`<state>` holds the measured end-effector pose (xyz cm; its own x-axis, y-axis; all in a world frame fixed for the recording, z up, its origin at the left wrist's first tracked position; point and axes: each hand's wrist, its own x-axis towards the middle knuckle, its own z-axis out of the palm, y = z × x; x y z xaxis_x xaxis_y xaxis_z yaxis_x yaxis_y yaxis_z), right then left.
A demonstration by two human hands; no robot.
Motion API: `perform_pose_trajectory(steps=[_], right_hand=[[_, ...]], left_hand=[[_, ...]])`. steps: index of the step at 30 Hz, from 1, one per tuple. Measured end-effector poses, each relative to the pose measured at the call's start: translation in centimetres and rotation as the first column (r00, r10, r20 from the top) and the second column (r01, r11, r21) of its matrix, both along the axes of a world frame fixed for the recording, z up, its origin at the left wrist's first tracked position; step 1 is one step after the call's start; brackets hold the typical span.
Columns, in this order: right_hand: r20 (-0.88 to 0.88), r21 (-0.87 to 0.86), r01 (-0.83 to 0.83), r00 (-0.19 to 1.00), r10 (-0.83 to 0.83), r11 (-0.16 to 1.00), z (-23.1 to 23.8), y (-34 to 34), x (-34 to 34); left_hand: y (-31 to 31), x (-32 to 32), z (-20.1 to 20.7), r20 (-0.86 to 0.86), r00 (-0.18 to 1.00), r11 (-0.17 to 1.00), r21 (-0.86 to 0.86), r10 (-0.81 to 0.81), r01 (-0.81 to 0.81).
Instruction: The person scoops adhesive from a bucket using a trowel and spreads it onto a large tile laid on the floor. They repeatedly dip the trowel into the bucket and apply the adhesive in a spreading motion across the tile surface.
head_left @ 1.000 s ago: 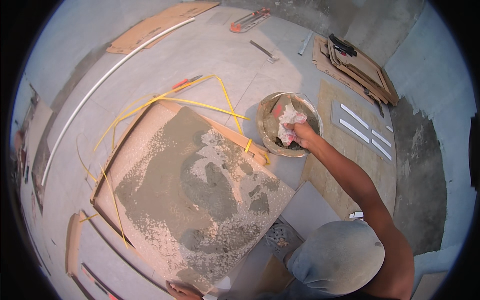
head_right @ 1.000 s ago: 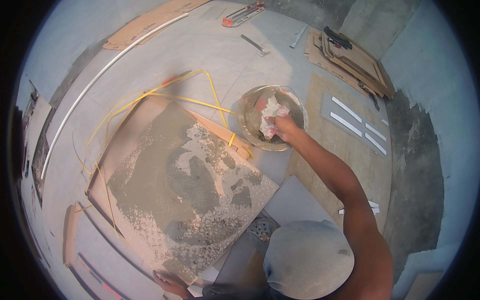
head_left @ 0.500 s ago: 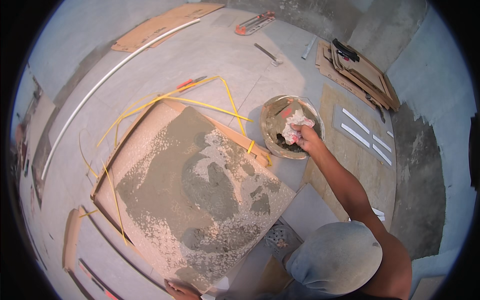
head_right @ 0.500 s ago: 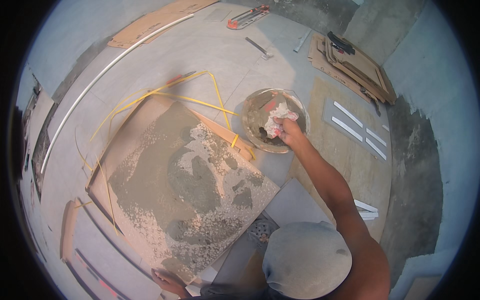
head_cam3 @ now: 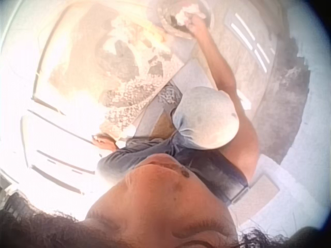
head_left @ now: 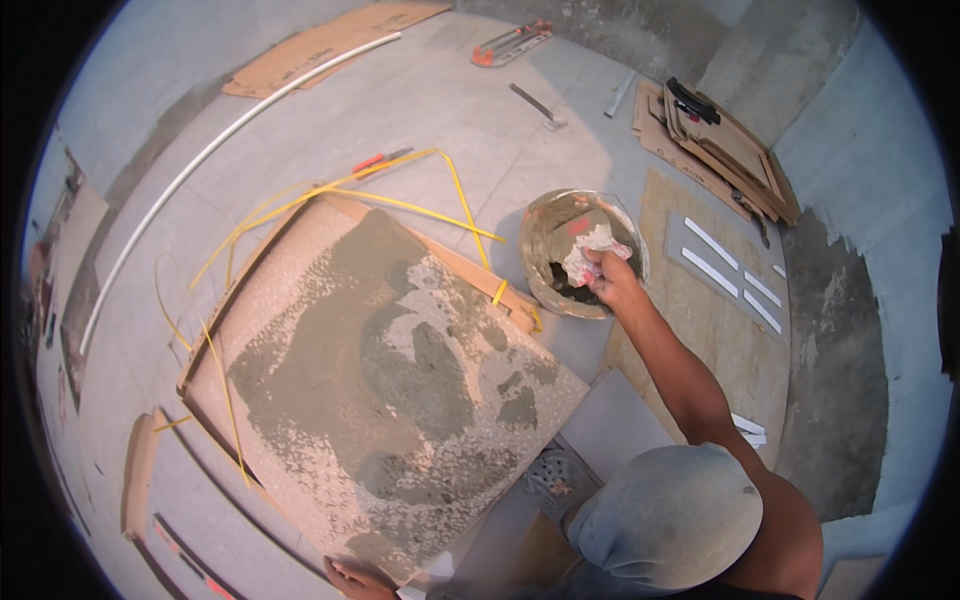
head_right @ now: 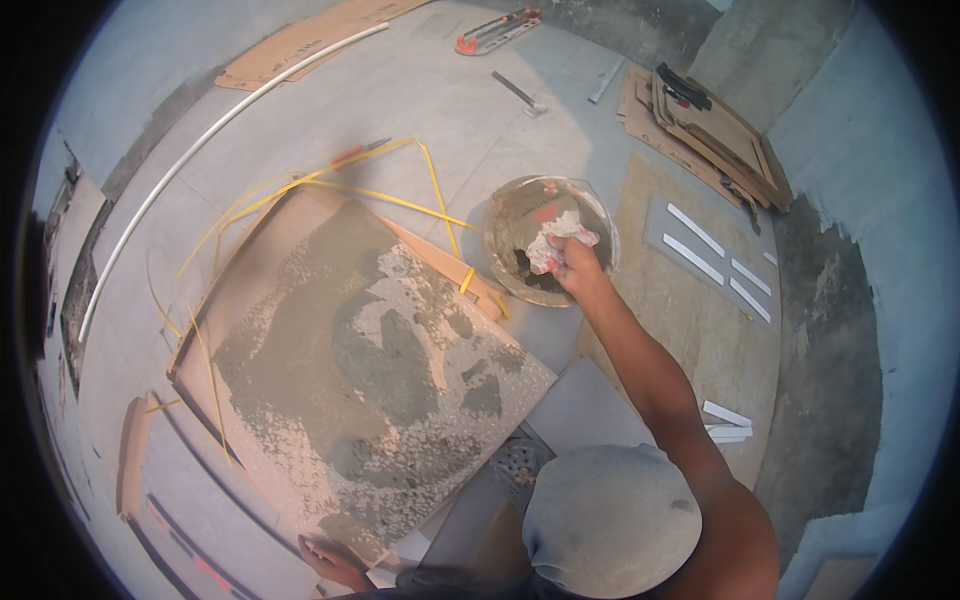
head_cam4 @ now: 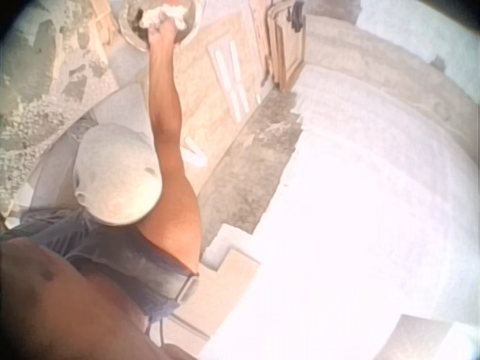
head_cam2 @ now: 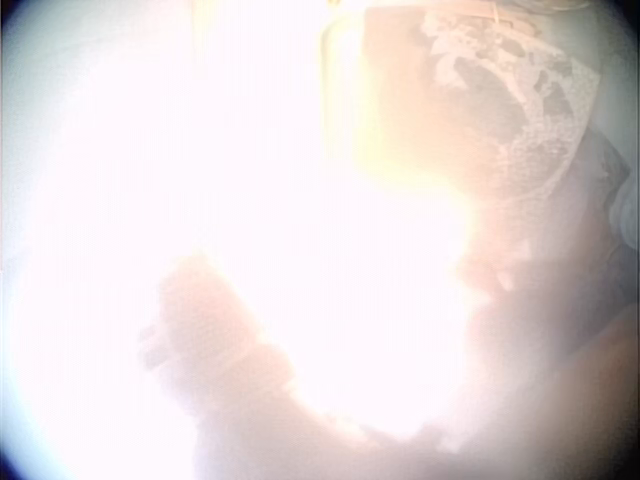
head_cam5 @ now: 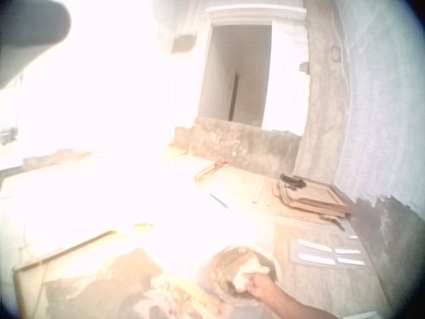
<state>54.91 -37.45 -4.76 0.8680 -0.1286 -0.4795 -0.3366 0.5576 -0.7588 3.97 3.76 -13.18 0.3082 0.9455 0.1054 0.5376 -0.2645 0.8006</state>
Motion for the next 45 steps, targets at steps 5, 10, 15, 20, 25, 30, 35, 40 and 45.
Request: perform_pose_trajectory(steps=[5,10,15,20,25,30,35,40,45], right_hand=[[-0.045,-0.026,0.02,0.999,-0.021,0.999,0.4,0.2,-0.4],[-0.016,0.034,0.097,0.995,-0.097,0.995,-0.6,0.0,-0.1],[-0.055,0.043,0.236,0.971,-0.233,0.971,-0.2,1.7,0.6],[-0.021,0.051,0.271,0.962,-0.27,0.961,-0.6,1.3,0.0],[0.02,0.007,0.238,0.971,-0.238,0.971,0.7,0.9,-0.6],[0.082,0.119,0.25,0.962,-0.261,0.961,2.8,0.2,-2.5],[0.192,0.127,0.156,0.965,-0.179,0.98,4.8,-1.6,-5.7],[0.247,0.149,-0.033,0.969,-0.005,0.988,6.2,2.0,-10.6],[0.326,-0.191,-0.149,0.923,0.206,0.97,4.1,11.2,-15.0]], left_hand=[[0.0,0.1,0.5,-0.021,1.0,1.0,-0.011,0.001,-0.001],[-0.2,0.3,0.5,-0.025,1.0,1.0,-0.009,0.01,-0.01],[-0.3,0.5,1.1,-0.035,0.999,1.0,-0.012,0.014,-0.015],[-0.4,0.6,1.0,0.01,1.0,0.999,-0.053,0.006,-0.005],[0.1,0.1,0.1,-0.008,1.0,1.0,0.007,0.007,-0.007],[0.5,-0.4,0.0,-0.054,0.998,1.0,0.022,-0.01,0.011],[0.0,0.1,-0.2,-0.058,0.998,0.999,0.045,0.02,-0.018],[0.5,-0.1,0.6,-0.128,0.991,0.996,0.09,0.026,-0.014],[0.3,0.2,1.0,-0.121,0.993,0.999,0.033,0.014,-0.01]])
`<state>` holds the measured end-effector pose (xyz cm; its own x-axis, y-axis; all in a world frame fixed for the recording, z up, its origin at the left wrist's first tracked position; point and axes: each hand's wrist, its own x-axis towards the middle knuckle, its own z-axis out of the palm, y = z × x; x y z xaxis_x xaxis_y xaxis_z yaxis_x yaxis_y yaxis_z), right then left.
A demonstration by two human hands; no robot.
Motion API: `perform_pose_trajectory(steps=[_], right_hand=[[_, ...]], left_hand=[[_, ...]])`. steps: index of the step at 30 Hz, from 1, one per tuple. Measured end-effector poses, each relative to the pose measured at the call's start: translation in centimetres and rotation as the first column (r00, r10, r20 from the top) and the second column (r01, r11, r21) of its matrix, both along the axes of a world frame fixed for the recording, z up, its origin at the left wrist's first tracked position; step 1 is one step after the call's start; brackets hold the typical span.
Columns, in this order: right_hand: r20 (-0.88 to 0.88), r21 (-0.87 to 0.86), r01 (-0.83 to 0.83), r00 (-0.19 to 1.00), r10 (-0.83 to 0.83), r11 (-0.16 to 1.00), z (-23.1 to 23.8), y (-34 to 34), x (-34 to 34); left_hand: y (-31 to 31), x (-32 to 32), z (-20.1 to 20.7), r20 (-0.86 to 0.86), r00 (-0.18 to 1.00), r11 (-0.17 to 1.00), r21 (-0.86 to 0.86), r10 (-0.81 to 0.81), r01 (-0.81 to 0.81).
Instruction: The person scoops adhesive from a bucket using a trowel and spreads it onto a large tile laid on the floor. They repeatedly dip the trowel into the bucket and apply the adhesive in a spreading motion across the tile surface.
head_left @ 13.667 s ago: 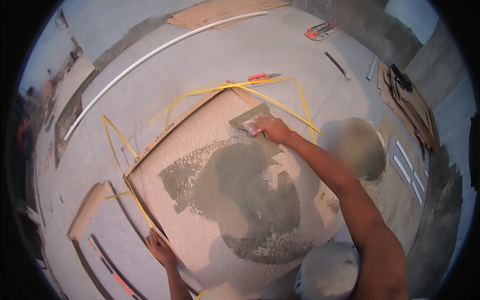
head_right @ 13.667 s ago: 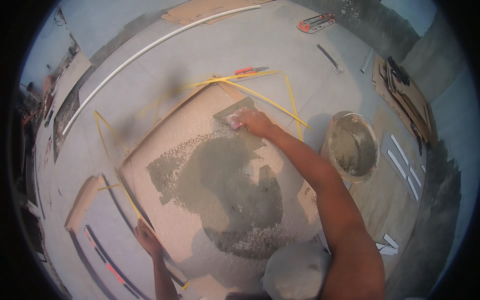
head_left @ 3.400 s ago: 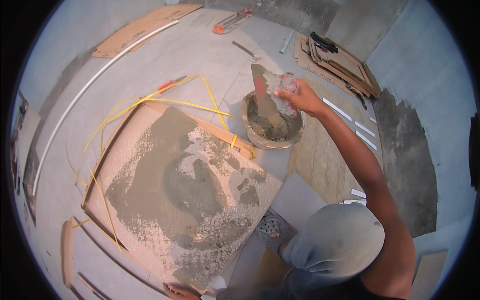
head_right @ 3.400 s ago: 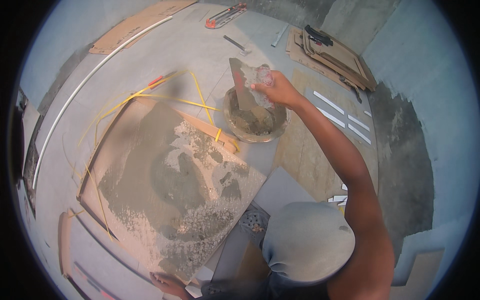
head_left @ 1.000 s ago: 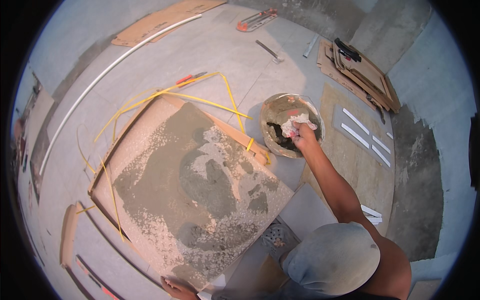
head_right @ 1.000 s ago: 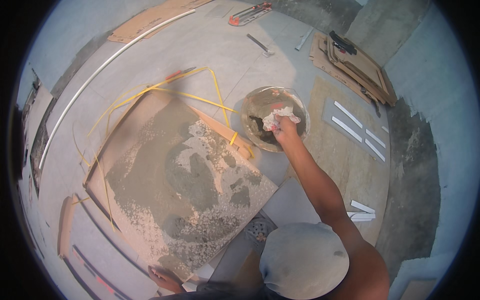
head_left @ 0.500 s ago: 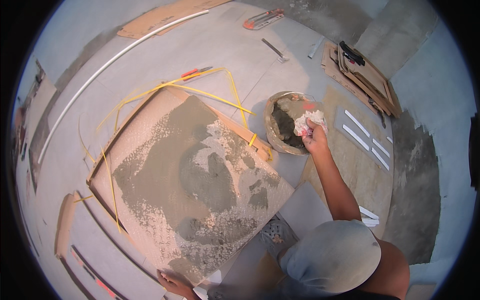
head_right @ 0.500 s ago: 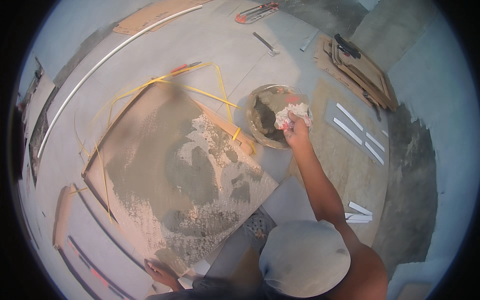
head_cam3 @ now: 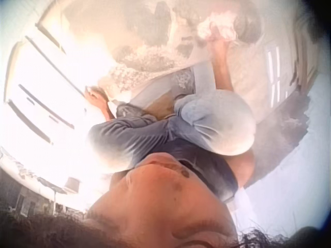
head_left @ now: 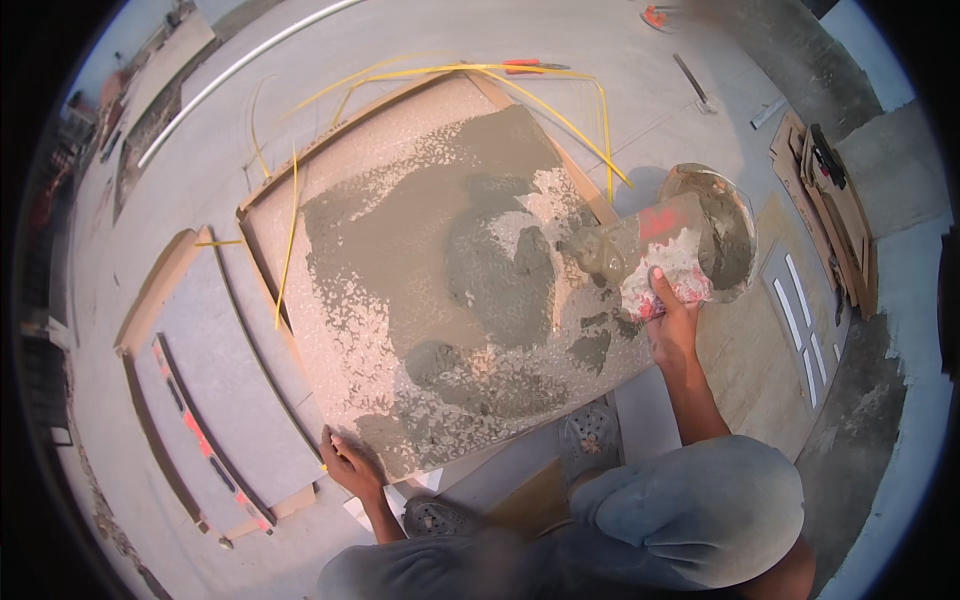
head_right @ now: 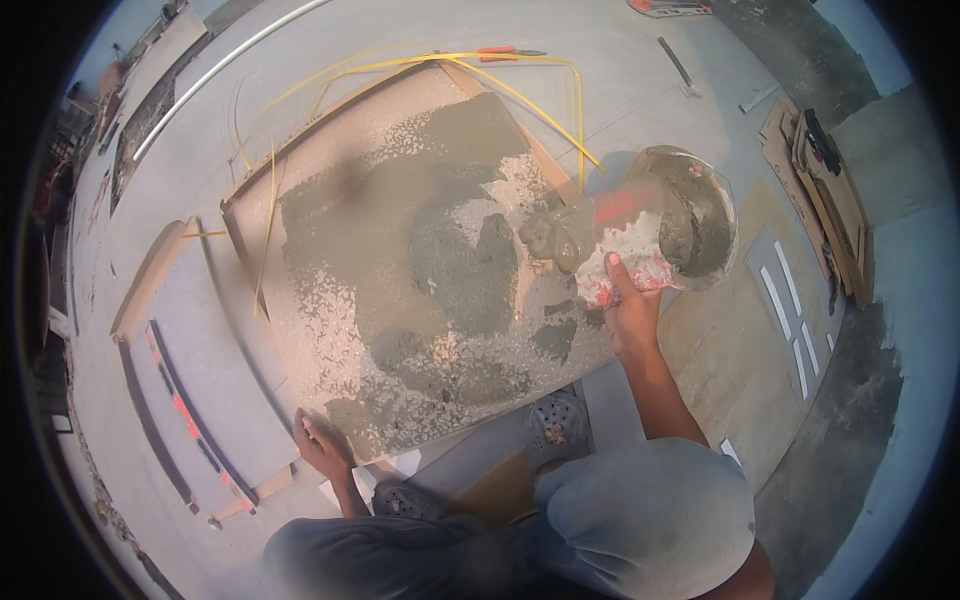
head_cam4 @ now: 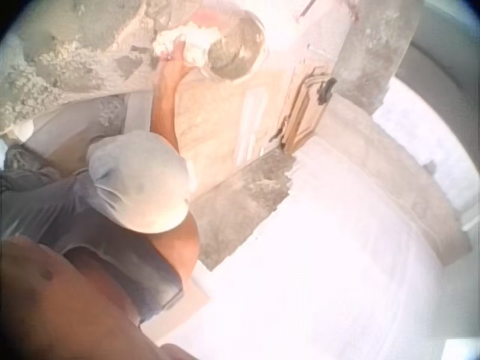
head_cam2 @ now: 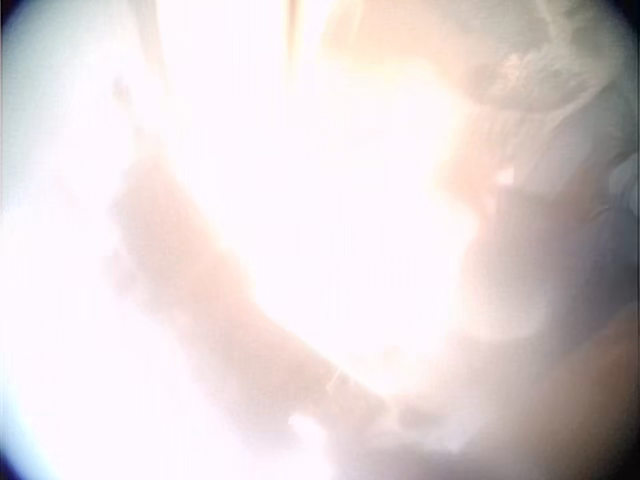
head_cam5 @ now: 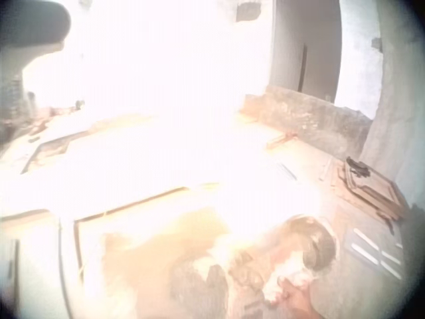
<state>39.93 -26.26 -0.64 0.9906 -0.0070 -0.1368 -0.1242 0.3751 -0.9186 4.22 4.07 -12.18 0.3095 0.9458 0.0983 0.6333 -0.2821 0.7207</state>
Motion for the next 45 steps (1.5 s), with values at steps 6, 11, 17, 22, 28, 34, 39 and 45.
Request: perform_pose_trajectory(steps=[6,11,17,22,28,34,39,45], right_hand=[[0.205,-0.498,-0.104,0.951,0.233,0.861,-6.6,7.1,-0.4],[0.161,-0.625,-0.228,0.898,0.409,0.747,-5.7,7.6,0.8],[0.418,-0.787,0.008,0.743,0.523,0.617,-3.9,7.0,1.4],[0.185,-0.863,-0.125,0.824,0.536,0.49,1.5,6.7,0.8],[0.367,-0.856,-0.02,0.682,0.633,0.517,-1.5,7.2,3.0],[0.439,-0.823,0.096,0.732,0.52,0.56,-4.5,6.1,1.8],[0.408,-0.826,0.098,0.785,0.467,0.556,-4.2,5.8,1.9],[0.433,-0.798,0.146,0.815,0.386,0.585,-4.2,5.7,2.1]], left_hand=[[-0.3,0.2,0.6,0.017,1.0,0.996,0.084,-0.012,0.011],[-0.3,0.2,0.4,0.021,1.0,0.997,0.077,0.002,-0.003],[-0.3,0.2,0.2,0.026,1.0,0.999,0.035,0.007,-0.008],[-0.2,-0.1,0.4,-0.013,1.0,0.998,0.058,0.001,0.0],[-0.2,0.3,0.5,0.002,1.0,0.998,0.063,-0.01,0.01],[-0.3,0.4,0.5,-0.004,1.0,0.997,0.083,0.012,-0.012],[-0.3,0.3,1.0,-0.027,0.999,1.0,-0.003,0.026,-0.026],[-0.3,0.3,1.0,-0.028,0.999,0.999,-0.011,0.032,-0.032]])
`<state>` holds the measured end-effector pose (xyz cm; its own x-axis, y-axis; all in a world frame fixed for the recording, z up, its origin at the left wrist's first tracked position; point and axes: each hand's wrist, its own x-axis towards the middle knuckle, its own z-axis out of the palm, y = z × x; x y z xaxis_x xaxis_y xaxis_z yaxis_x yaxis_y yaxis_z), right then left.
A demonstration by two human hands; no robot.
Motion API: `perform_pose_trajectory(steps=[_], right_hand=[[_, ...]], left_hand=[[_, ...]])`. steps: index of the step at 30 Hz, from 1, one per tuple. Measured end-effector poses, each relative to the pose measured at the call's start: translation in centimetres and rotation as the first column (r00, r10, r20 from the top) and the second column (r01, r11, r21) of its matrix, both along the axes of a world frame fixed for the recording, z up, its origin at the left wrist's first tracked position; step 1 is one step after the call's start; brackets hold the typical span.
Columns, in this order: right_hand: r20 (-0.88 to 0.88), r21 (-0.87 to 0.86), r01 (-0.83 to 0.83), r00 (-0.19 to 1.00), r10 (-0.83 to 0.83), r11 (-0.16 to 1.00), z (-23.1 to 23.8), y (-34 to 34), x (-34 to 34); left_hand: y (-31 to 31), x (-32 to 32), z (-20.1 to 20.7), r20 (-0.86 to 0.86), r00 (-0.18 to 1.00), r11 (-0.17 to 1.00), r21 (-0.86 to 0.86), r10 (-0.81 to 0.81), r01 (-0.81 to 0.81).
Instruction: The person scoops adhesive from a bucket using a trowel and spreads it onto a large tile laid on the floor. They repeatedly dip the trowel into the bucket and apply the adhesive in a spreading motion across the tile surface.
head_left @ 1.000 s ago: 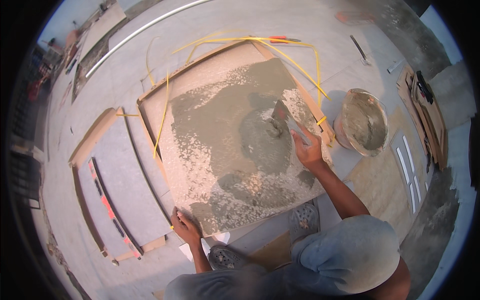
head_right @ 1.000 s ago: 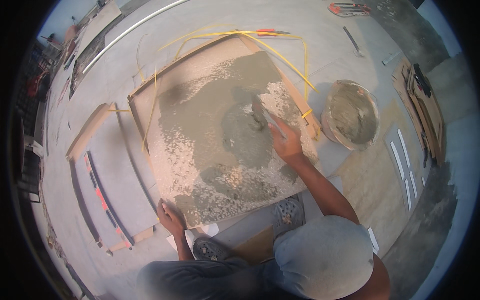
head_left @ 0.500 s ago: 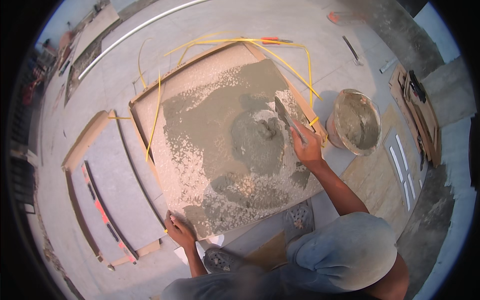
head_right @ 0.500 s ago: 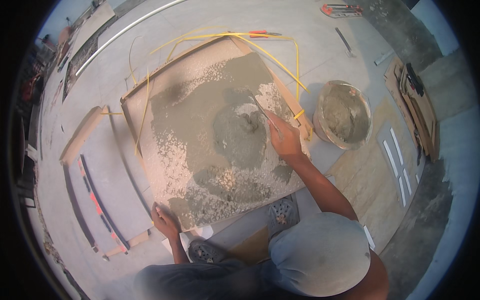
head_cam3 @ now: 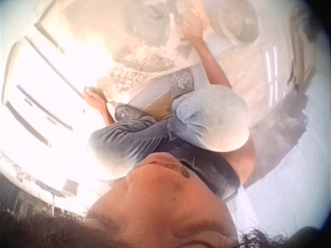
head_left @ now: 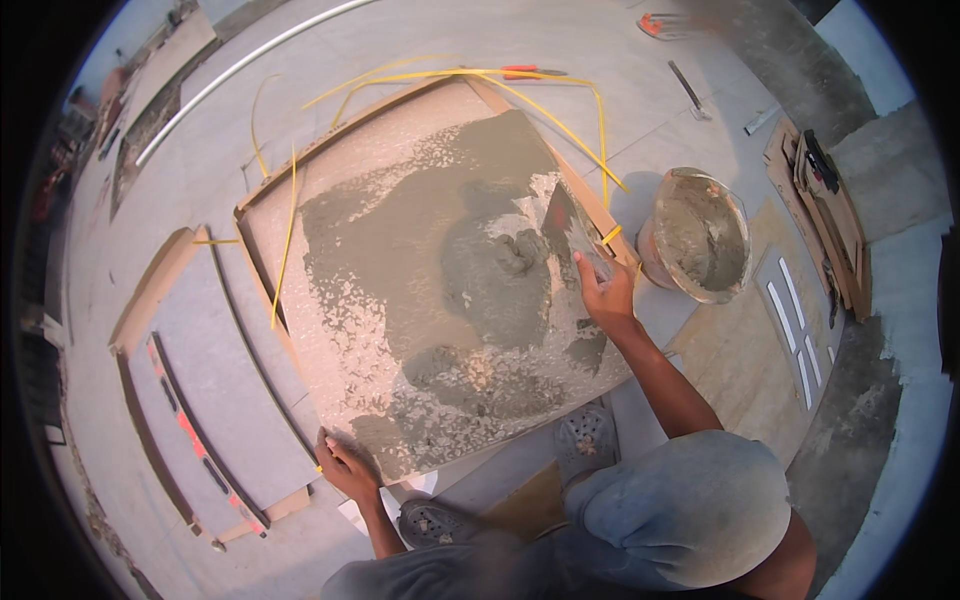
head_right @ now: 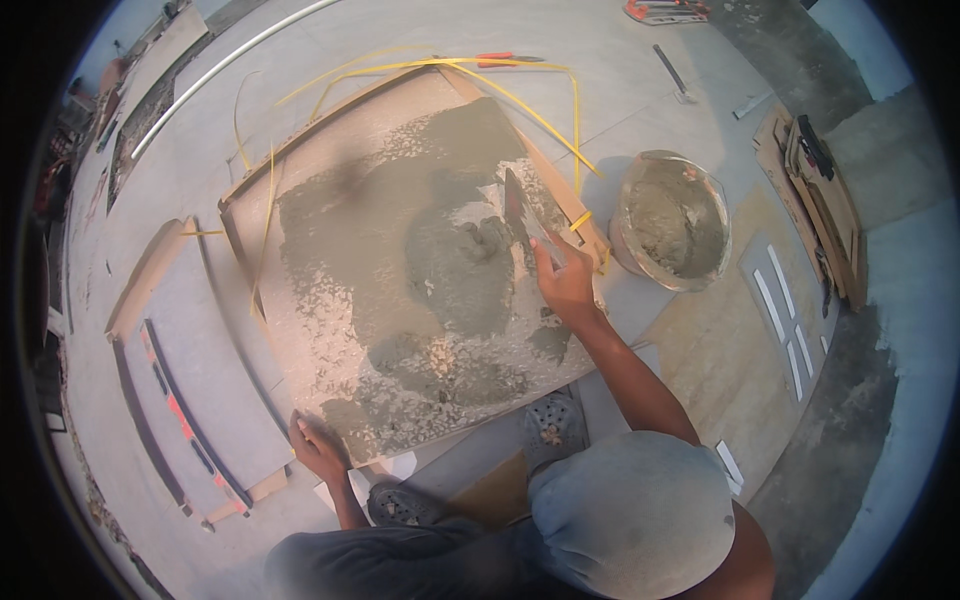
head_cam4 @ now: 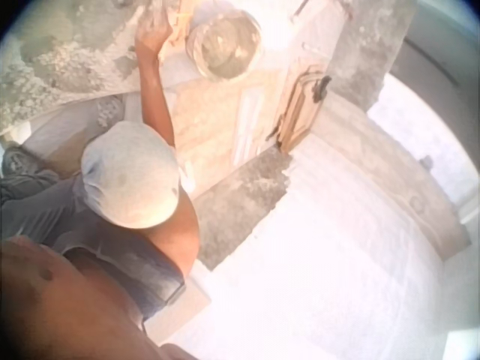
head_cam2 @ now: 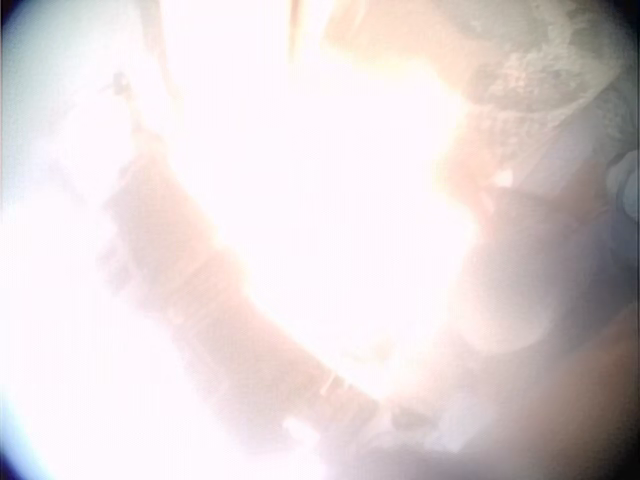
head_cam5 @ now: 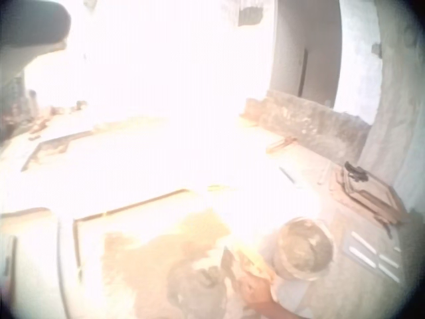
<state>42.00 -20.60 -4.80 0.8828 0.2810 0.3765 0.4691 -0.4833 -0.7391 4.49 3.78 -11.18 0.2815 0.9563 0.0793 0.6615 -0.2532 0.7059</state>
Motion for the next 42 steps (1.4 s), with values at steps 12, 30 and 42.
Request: perform_pose_trajectory(steps=[12,30,42], right_hand=[[-0.431,-0.021,0.054,0.9,-0.058,0.998,3.4,-2.6,-0.2],[0.136,-0.604,-0.455,0.75,0.647,0.654,-2.5,-20.5,-8.0],[0.237,-0.403,-0.261,0.896,0.375,0.877,-0.3,-13.9,-12.9]], left_hand=[[0.3,-0.5,-1.0,-0.01,1.0,0.997,0.078,0.003,-0.002],[0.3,-0.1,-1.0,0.031,0.999,0.998,-0.057,0.028,-0.026],[-11.2,-1.4,3.8,0.413,0.907,-0.217,-0.881,0.077,0.42]])
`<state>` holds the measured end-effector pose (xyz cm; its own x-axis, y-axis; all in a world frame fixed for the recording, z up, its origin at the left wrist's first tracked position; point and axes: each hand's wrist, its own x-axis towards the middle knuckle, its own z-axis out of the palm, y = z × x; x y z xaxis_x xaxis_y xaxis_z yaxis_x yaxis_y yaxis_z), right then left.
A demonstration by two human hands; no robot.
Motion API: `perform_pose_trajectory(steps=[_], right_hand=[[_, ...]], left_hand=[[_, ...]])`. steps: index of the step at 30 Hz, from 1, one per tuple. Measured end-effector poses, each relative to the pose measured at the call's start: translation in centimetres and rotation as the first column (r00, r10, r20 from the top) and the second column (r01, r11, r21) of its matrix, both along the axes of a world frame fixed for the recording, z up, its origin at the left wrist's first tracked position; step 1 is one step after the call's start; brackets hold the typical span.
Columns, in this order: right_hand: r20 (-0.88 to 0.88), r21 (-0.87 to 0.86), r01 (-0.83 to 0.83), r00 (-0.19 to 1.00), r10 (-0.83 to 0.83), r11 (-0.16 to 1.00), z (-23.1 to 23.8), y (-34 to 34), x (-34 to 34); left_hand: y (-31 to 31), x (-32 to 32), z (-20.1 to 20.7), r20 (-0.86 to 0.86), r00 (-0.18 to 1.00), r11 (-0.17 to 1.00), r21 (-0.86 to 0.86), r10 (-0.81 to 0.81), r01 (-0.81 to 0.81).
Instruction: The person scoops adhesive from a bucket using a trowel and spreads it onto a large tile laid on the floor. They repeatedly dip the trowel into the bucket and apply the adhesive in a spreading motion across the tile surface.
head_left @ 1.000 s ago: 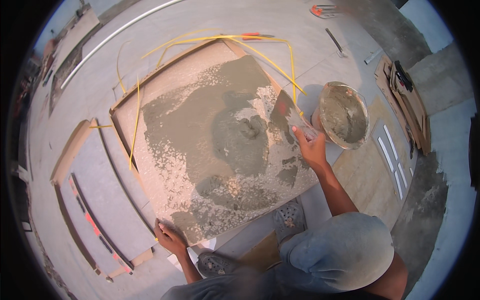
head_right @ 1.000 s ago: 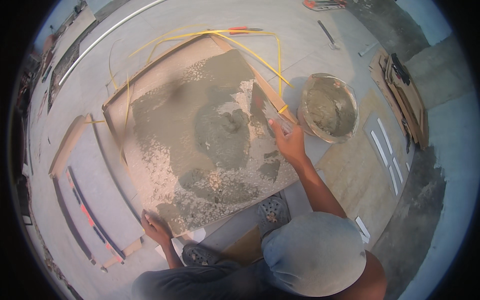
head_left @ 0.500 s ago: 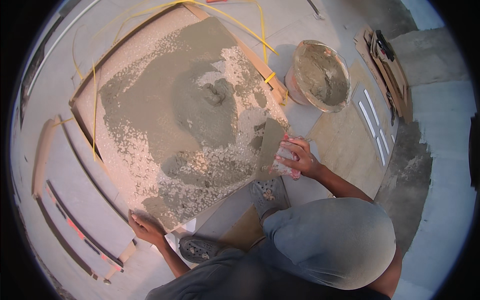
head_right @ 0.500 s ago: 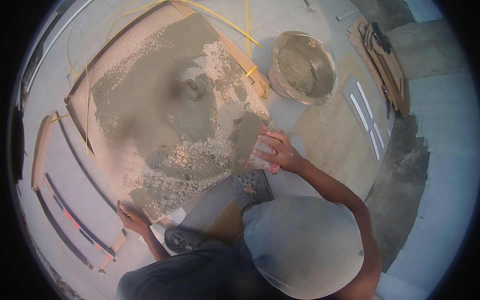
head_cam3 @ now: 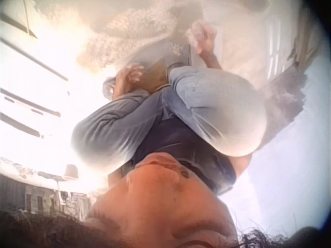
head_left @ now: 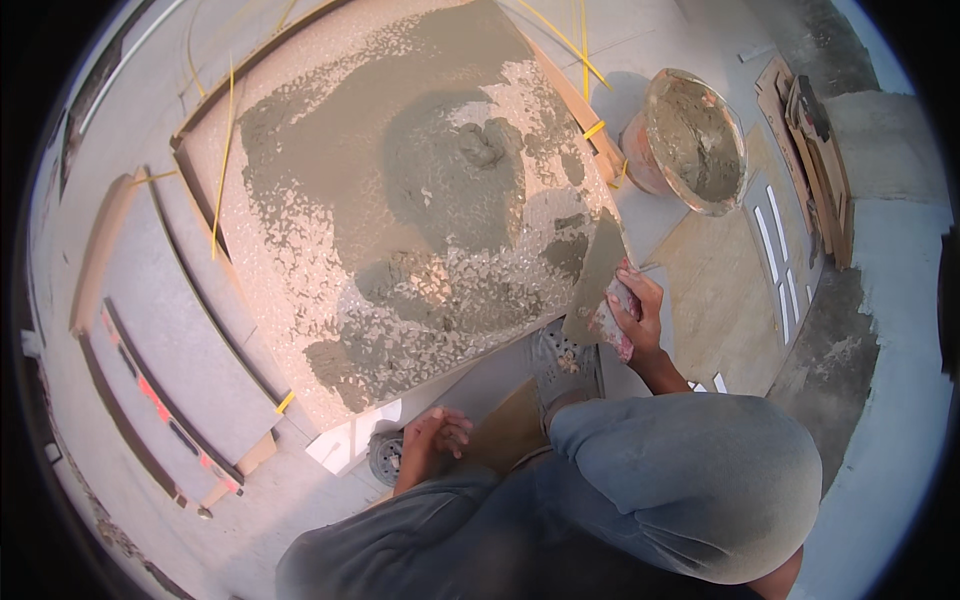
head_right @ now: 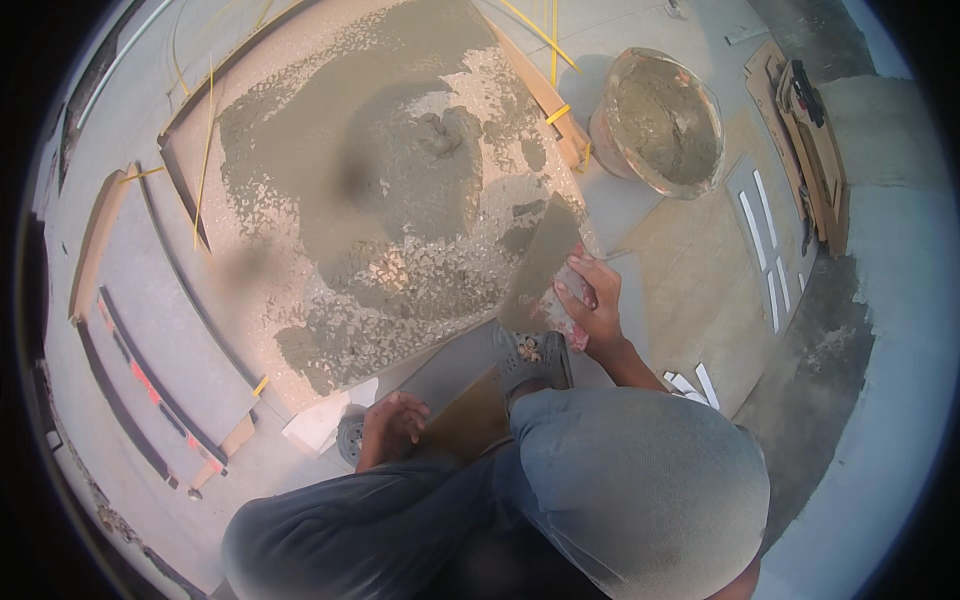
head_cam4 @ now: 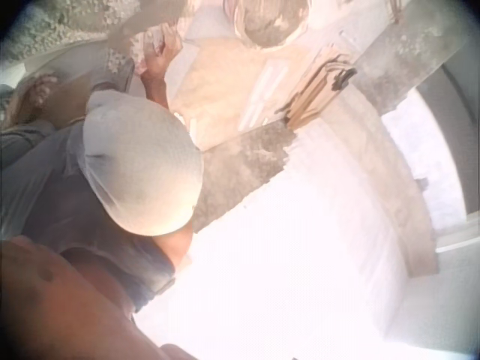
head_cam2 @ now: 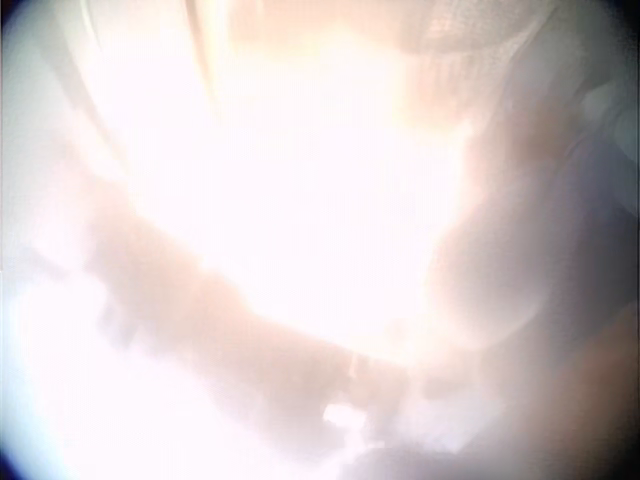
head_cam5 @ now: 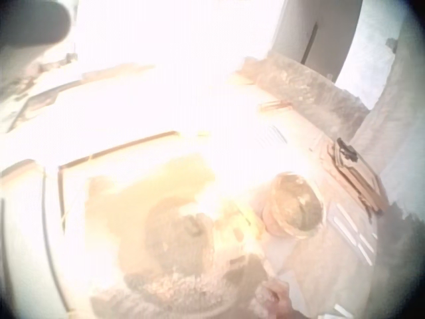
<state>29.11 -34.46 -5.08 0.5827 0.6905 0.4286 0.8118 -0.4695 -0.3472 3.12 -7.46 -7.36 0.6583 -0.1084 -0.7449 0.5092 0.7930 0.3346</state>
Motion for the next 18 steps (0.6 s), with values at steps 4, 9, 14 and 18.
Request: perform_pose_trajectory(steps=[4,9,14,18], right_hand=[[0.038,0.011,-0.035,0.999,0.034,0.999,1.6,1.7,0.2],[0.037,0.009,0.061,0.997,-0.061,0.998,5.7,0.1,-0.2],[-0.008,-0.075,0.098,0.995,-0.099,0.992,10.6,-2.1,-2.1],[-0.096,-0.124,0.006,0.995,-0.018,0.992,9.5,-3.3,-2.6]], left_hand=[[-2.5,4.5,-1.8,0.046,0.977,0.967,-0.161,0.208,-0.198],[-5.1,6.4,-6.1,0.119,0.903,0.877,-0.32,0.414,-0.36],[-5.9,7.9,-6.6,0.157,0.886,0.878,-0.288,0.436,-0.381],[-6.1,9.0,-5.2,0.103,0.89,0.881,-0.231,0.444,-0.412]])
